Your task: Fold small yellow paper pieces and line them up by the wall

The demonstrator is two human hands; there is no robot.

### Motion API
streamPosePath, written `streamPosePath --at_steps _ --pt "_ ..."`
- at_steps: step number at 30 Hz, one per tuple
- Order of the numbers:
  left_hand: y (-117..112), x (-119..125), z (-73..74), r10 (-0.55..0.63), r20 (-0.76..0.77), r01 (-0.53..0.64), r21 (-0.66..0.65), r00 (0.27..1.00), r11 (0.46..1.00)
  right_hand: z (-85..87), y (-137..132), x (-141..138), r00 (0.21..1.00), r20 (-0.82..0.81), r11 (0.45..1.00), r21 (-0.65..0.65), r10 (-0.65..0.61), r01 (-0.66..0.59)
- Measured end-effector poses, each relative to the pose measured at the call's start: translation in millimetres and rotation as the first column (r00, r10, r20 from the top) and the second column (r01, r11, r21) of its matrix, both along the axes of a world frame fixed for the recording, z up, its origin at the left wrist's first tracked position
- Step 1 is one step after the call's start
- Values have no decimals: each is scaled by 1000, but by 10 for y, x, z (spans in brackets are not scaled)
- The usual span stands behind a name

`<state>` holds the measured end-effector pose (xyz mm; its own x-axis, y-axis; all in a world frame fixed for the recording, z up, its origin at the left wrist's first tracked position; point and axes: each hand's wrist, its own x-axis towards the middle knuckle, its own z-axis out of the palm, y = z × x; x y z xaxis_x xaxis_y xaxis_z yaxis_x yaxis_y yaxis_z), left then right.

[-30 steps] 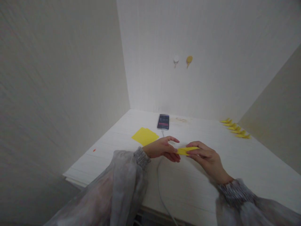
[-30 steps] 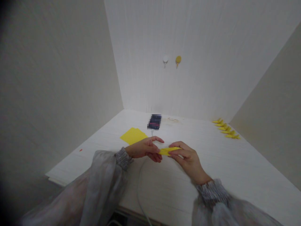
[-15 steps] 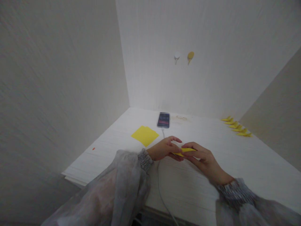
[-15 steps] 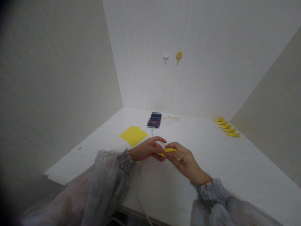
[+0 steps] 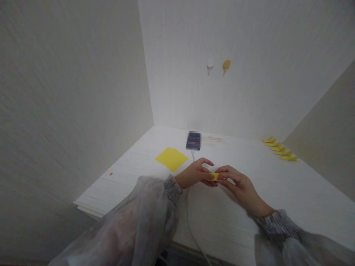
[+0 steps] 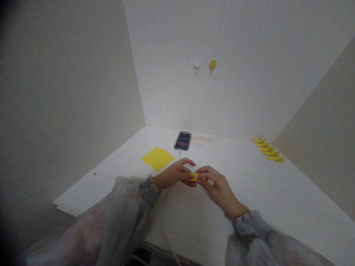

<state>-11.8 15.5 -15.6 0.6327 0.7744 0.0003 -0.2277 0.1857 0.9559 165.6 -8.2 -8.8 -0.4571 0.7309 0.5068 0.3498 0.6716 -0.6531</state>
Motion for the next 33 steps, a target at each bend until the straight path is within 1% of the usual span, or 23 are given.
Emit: streamPosePath --at_steps 4,10,15,21,26,29,33 --pt "4 13 -20 48 -2 -48 31 999 998 -21 30 -13 1000 -17 997 -72 -24 23" --pt "-17 56 4 105 -7 -105 55 994 993 -67 77 -14 997 -58 990 -135 -45 37" --pt "-27 70 -5 136 -10 -134 88 991 987 -85 93 -23 995 -62 988 -137 -74 64" --pt "-8 63 -31 122 -28 -117 130 992 984 -45 63 -72 994 -13 987 -124 -108 106" --pt "-22 61 -8 93 -10 -92 88 996 992 -28 51 -83 989 5 985 -86 -150 150" --pt "-32 59 -1 79 -8 -78 86 997 993 -48 59 -73 986 13 981 -104 -165 165" --pt "-30 59 -12 72 -6 -71 83 997 994 -106 78 -54 989 -30 978 -156 -147 141"
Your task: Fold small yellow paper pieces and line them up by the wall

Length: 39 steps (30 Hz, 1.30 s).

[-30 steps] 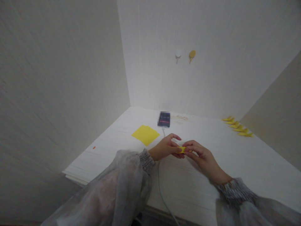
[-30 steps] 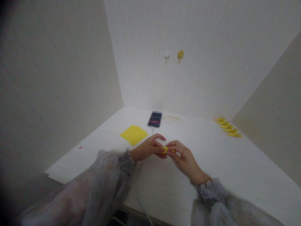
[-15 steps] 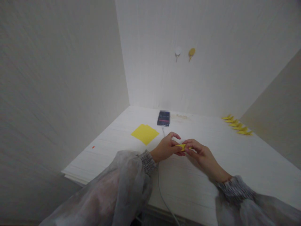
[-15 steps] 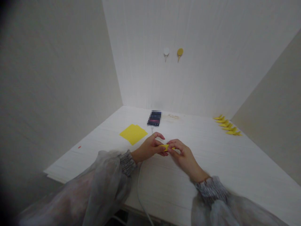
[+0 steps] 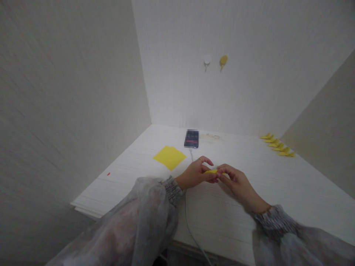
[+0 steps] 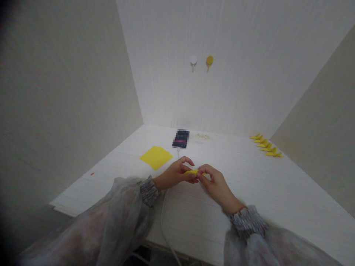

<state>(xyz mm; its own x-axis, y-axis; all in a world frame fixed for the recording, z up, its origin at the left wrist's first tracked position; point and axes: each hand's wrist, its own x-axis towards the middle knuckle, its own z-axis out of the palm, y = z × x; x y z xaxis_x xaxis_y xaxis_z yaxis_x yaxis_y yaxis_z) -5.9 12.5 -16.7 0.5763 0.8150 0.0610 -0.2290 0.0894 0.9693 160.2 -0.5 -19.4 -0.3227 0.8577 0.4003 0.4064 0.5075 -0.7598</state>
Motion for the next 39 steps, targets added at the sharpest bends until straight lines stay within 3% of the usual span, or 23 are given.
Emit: streamPosePath --at_steps 11,20,28,39 --pt "-4 2 18 35 20 -35 -11 999 999 -39 -11 -30 960 -281 983 -172 8 -59" --pt "-3 16 8 16 25 -16 -5 1000 1000 -5 -23 -29 951 -306 970 -242 -50 -27" --pt "-11 10 0 -3 47 3 20 999 1000 71 -61 -87 887 -446 938 -344 -120 -47" --pt "-25 5 -10 34 56 -34 5 998 999 75 -64 -110 888 -443 926 -374 -125 -56"
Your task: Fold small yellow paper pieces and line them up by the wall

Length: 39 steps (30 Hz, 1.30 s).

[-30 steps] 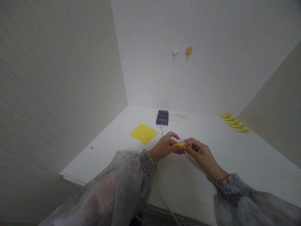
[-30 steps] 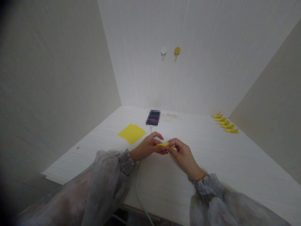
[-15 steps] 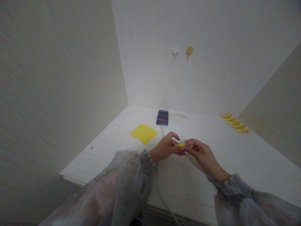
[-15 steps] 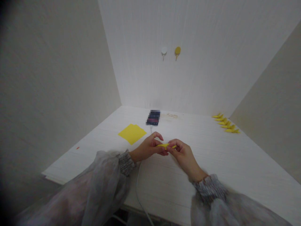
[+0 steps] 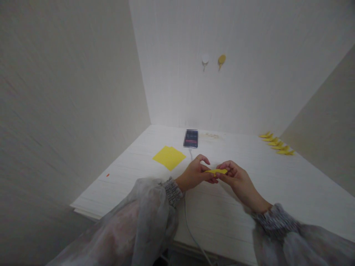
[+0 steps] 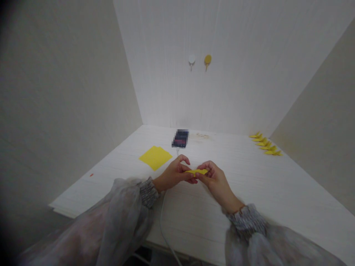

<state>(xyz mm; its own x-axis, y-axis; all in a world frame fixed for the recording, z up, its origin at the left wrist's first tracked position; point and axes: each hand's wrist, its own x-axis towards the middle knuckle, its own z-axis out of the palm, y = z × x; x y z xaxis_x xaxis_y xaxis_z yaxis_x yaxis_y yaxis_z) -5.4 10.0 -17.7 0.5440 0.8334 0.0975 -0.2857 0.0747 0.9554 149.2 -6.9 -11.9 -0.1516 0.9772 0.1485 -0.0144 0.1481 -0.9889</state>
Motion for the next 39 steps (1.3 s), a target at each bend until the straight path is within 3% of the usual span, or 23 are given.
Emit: streamPosePath --at_steps 8,19,31,39 --pt "-13 -15 13 11 -41 -10 3 999 1000 41 -34 -30 994 -77 995 -38 84 -87" --pt "18 -43 -26 62 -63 -67 -74 996 995 -50 14 61 980 -159 991 -37 123 -130" --pt "10 -40 52 106 -53 -110 -69 993 992 39 1 101 985 -169 998 -41 33 -41" --pt "-16 -27 70 113 -33 -115 -80 993 990 22 -11 41 992 -104 993 -81 72 -81"
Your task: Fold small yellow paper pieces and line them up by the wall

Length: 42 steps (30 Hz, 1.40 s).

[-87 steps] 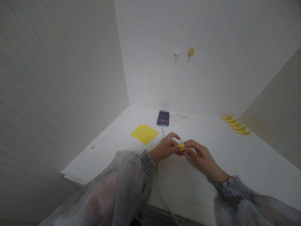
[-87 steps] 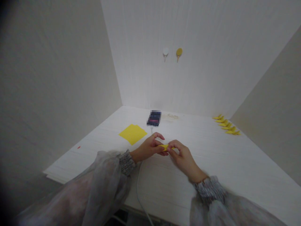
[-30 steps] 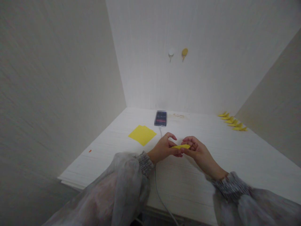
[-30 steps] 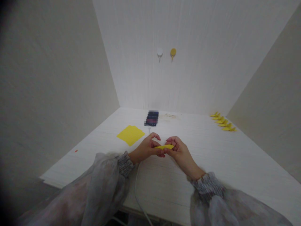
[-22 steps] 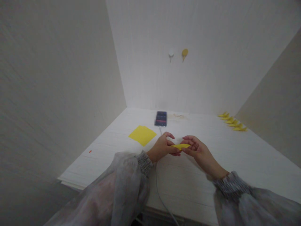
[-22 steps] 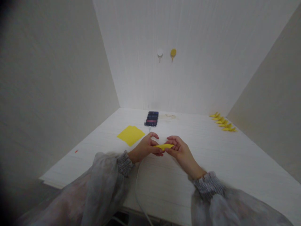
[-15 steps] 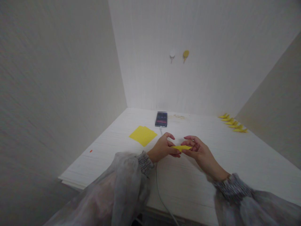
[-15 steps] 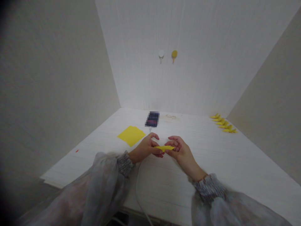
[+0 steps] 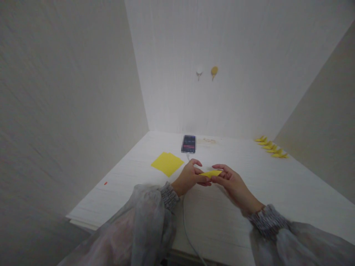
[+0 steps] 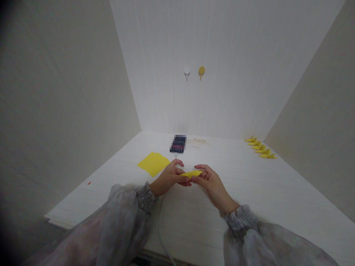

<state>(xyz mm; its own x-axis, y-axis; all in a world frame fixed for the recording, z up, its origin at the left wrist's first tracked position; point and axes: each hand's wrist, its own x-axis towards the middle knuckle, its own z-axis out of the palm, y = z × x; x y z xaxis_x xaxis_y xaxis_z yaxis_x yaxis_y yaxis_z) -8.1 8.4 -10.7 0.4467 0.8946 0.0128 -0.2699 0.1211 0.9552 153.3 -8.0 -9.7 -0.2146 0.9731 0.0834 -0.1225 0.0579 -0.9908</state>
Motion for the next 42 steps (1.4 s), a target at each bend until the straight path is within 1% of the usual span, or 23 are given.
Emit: streamPosePath --at_steps 5,8,12,19,26,30,34,38,42 --pt "5 35 -54 -28 -31 29 21 999 999 23 -4 -15 996 47 997 11 -77 76" --pt "11 38 -69 -56 -44 57 37 997 998 53 -17 -10 997 43 998 -4 -62 62" --pt "1 18 -47 -82 -25 84 51 996 995 79 -44 -14 999 30 999 -11 -33 33" --pt "-25 -2 -7 -62 2 62 74 998 995 97 -59 -29 999 22 1000 -2 -30 30" --pt "-38 0 47 -28 -6 28 49 1000 998 45 -23 -24 1000 24 1000 22 -15 15" --pt "-41 7 59 -37 -19 37 37 999 999 52 -31 -12 994 98 999 14 -39 38" --pt "-26 23 16 -60 -40 61 39 997 997 69 -40 7 980 183 996 45 -78 71" --pt "-19 36 -23 -93 -94 97 34 991 995 60 -34 33 976 199 995 63 -93 82" --pt "-40 31 3 -124 -118 126 11 985 992 55 -34 45 967 225 992 61 -118 107"
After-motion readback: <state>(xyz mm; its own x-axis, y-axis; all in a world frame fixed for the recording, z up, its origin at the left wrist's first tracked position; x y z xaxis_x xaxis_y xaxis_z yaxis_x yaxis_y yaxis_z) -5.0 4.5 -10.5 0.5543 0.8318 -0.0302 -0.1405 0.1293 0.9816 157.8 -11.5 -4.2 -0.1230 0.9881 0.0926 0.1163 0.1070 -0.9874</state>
